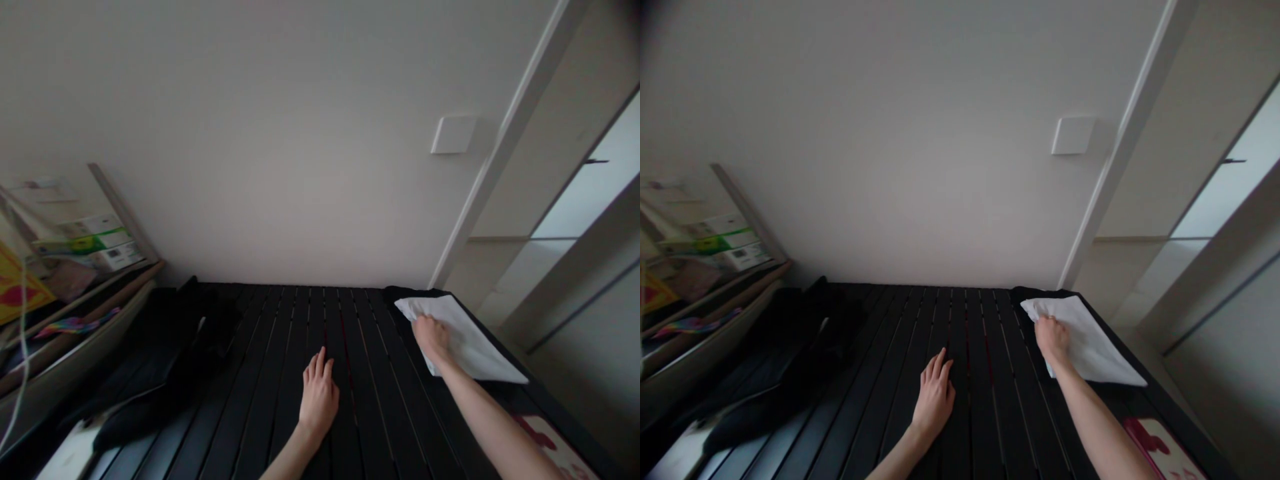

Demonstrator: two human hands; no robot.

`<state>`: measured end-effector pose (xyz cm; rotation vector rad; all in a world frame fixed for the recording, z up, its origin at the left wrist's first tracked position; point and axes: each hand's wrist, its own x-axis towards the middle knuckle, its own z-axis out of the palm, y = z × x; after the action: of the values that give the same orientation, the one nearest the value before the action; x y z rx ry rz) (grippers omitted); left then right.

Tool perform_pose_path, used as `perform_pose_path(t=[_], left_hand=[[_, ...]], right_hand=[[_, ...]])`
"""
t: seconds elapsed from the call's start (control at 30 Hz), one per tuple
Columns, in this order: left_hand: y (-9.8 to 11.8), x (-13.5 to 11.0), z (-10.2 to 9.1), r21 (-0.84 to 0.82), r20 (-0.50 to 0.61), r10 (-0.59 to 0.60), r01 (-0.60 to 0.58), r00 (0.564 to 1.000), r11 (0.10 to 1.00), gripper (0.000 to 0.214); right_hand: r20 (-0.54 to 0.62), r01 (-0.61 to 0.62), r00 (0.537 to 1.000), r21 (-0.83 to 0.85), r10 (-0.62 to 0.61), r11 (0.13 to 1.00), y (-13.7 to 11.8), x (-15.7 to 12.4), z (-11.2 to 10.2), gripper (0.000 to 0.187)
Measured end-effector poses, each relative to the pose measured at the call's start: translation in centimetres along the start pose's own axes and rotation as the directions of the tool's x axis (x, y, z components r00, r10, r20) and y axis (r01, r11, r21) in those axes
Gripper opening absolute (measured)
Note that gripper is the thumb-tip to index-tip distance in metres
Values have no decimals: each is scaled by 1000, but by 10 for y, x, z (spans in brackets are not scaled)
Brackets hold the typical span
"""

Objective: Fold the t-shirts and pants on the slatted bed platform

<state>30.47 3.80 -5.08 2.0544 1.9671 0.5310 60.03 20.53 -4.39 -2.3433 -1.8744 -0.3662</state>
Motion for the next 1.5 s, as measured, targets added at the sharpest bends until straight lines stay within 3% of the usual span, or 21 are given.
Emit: perform_pose_path(t=[0.17, 0.27, 0.37, 0.47, 0.6, 0.73, 0.83, 0.9, 1.0, 1.1, 1.17, 1.27, 1.33, 1.4, 1.43, 1.5], left_hand=[[-4, -2, 4, -44, -36, 6, -8, 999, 999, 56], [-12, -6, -1, -50, -100, 18, -23, 995, 998, 58], [-31, -9, -19, 28, -177, 8, -3, 984, 1000, 57], [-62, -9, -46, 157, -264, -104, 149, 959, 976, 52], [-108, -7, -93, 298, -414, -275, 414, 868, 860, 49], [-153, -11, -141, 326, -600, -379, 648, 704, 688, 49], [-183, -23, -168, 300, -669, -446, 765, 595, 570, 51], [-200, -32, -180, 284, -646, -513, 801, 566, 527, 46], [-212, -42, -192, 265, -535, -586, 780, 608, 567, 39], [-203, -42, -202, 203, -545, -552, 738, 631, 644, 36], [-183, -38, -208, 165, -599, -471, 676, 648, 718, 36], [-135, -33, -215, 67, -623, -338, 479, 706, 875, 35], [-98, -32, -216, -97, -580, -283, 280, 764, 955, 32], [-62, -34, -216, -319, -477, -230, 77, 848, 945, 31], [-46, -35, -216, -428, -413, -192, -3, 890, 904, 31], [-22, -35, -213, -608, -326, -146, -89, 934, 789, 32]], right_hand=[[-68, -7, 998, -6, 7, 1000, -37, -47, 14, 56], [-151, -9, 989, -15, 7, 1000, -59, -74, 14, 60], [-192, 84, 978, 10, -81, 996, -82, -105, 10, 59], [-174, 242, 958, 66, -228, 968, -105, -137, 3, 58], [-133, 395, 916, 130, -379, 909, -125, -169, -5, 57], [-93, 433, 901, 163, -423, 887, -131, -177, -3, 55], [-90, 428, 904, 157, -418, 890, -129, -175, 2, 55], [-99, 442, 897, 150, -431, 885, -128, -174, 6, 55], [-125, 482, 876, 163, -466, 861, -127, -173, 11, 55], [-154, 509, 860, 191, -486, 839, -126, -173, 16, 54], [-166, 510, 859, 218, -483, 832, -125, -173, 19, 53], [-181, 504, 864, 289, -470, 814, -125, -173, 23, 53], [-205, 474, 880, 357, -428, 804, -126, -173, 25, 56], [-244, 429, 903, 445, -354, 786, -127, -172, 25, 61], [-264, 401, 914, 495, -307, 771, -126, -172, 26, 65], [-295, 355, 931, 597, -215, 719, -124, -171, 25, 75]])
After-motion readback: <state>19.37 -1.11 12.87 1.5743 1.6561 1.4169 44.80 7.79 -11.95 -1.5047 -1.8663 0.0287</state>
